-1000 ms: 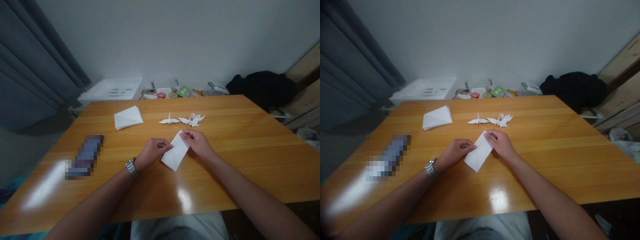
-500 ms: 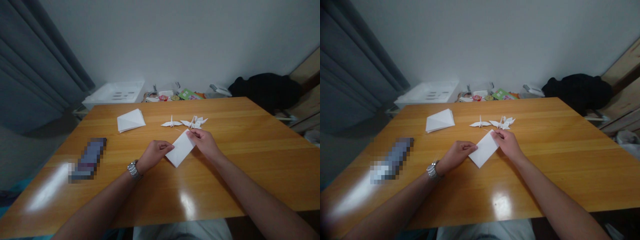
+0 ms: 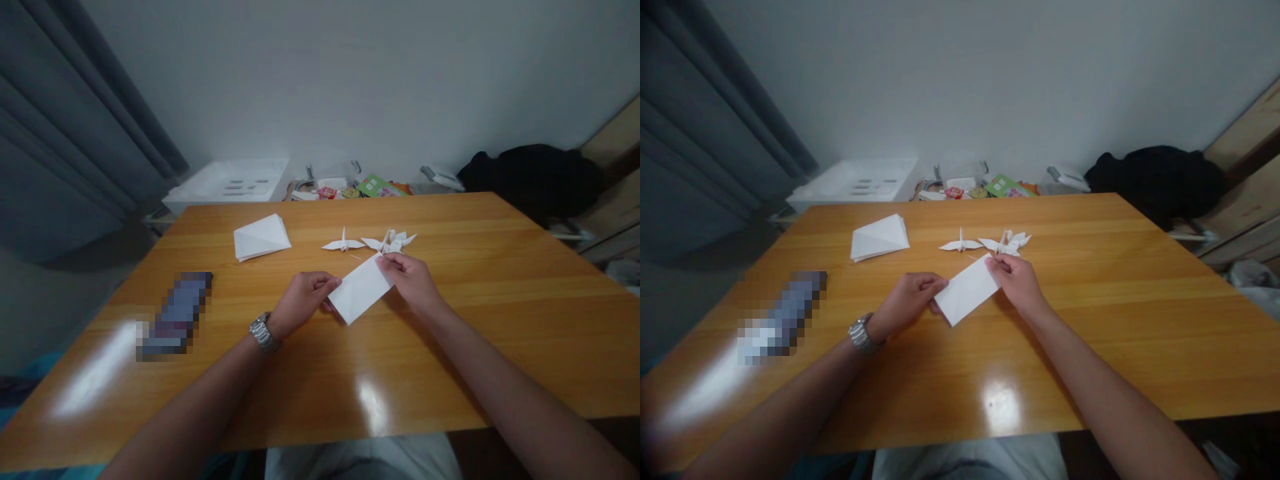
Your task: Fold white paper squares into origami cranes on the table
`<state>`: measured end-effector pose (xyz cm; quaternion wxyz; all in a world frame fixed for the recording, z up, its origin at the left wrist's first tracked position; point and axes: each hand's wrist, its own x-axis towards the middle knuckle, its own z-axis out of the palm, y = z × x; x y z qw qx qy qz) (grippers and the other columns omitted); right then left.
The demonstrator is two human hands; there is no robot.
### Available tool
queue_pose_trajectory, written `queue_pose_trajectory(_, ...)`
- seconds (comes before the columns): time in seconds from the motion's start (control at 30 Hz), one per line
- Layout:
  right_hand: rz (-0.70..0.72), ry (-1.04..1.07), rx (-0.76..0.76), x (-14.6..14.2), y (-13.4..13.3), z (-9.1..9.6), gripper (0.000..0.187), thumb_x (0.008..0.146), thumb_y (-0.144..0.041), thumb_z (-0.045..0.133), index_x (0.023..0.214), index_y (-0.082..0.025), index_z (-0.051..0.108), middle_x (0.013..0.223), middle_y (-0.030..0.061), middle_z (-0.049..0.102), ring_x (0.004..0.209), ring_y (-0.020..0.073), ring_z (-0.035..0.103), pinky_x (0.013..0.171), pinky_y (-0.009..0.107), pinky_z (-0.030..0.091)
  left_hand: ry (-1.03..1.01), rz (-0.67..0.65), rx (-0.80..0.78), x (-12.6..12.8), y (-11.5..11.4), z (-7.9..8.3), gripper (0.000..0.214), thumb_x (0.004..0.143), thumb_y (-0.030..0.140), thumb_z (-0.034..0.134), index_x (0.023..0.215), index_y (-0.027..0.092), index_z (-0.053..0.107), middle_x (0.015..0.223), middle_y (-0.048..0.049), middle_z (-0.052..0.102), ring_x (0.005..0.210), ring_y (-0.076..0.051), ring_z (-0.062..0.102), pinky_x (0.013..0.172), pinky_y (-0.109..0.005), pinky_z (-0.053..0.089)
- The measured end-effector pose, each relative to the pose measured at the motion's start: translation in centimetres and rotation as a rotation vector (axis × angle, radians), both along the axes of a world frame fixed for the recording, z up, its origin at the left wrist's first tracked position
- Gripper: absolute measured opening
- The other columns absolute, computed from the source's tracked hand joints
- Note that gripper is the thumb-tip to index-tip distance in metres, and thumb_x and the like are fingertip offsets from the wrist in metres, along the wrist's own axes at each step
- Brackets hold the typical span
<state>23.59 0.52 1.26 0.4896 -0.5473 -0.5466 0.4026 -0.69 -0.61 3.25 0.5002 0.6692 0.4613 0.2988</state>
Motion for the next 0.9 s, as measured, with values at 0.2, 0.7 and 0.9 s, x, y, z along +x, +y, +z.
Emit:
queue_pose_trajectory(0.2, 0.063, -0.008, 0.016, 0.1, -0.3, 0.0, 0.036, 0.085, -0.052, 0.067, 0.088, -0.016, 0.070, 0.076, 0.0037, 0.069, 0.065, 0.0163, 0.057, 0.059, 0.027, 0.041, 0.010, 0.090, 0.102, -1.0, 1.1, -0.6, 0.034, 0.093, 0.044, 0.061, 0.081, 0.014, 0.069, 0.073, -0.0031, 0.071, 0.063, -0.013, 0.063, 0.055, -0.020, 0.046)
queue_pose_trajectory(0.7, 0.148, -0.049, -0.080, -1.0, -0.9, 0.1, 0.038, 0.083, -0.054, 0.067, 0.089, -0.017, 0.072, 0.081, 0.0060, 0.074, 0.068, 0.0193, 0.063, 0.061, 0.030, 0.047, 0.197, 0.032, 0.255, -0.5, 0.3, -0.5, 0.037, 0.096, 0.049, 0.053, 0.091, 0.016, 0.071, 0.084, -0.0034, 0.073, 0.076, -0.017, 0.064, 0.066, -0.024, 0.044)
queue_pose_trajectory(0.9, 0.192, -0.043, -0.027, -0.7, -0.8, 0.1, 0.035, 0.085, -0.050, 0.066, 0.098, -0.018, 0.070, 0.090, 0.0065, 0.074, 0.076, 0.0200, 0.065, 0.066, 0.030, 0.048, 0.213, -0.006, 0.279, -0.8, 0.5, -0.3, 0.040, 0.098, 0.047, 0.050, 0.088, 0.015, 0.070, 0.081, -0.0031, 0.071, 0.071, -0.015, 0.060, 0.062, -0.023, 0.041)
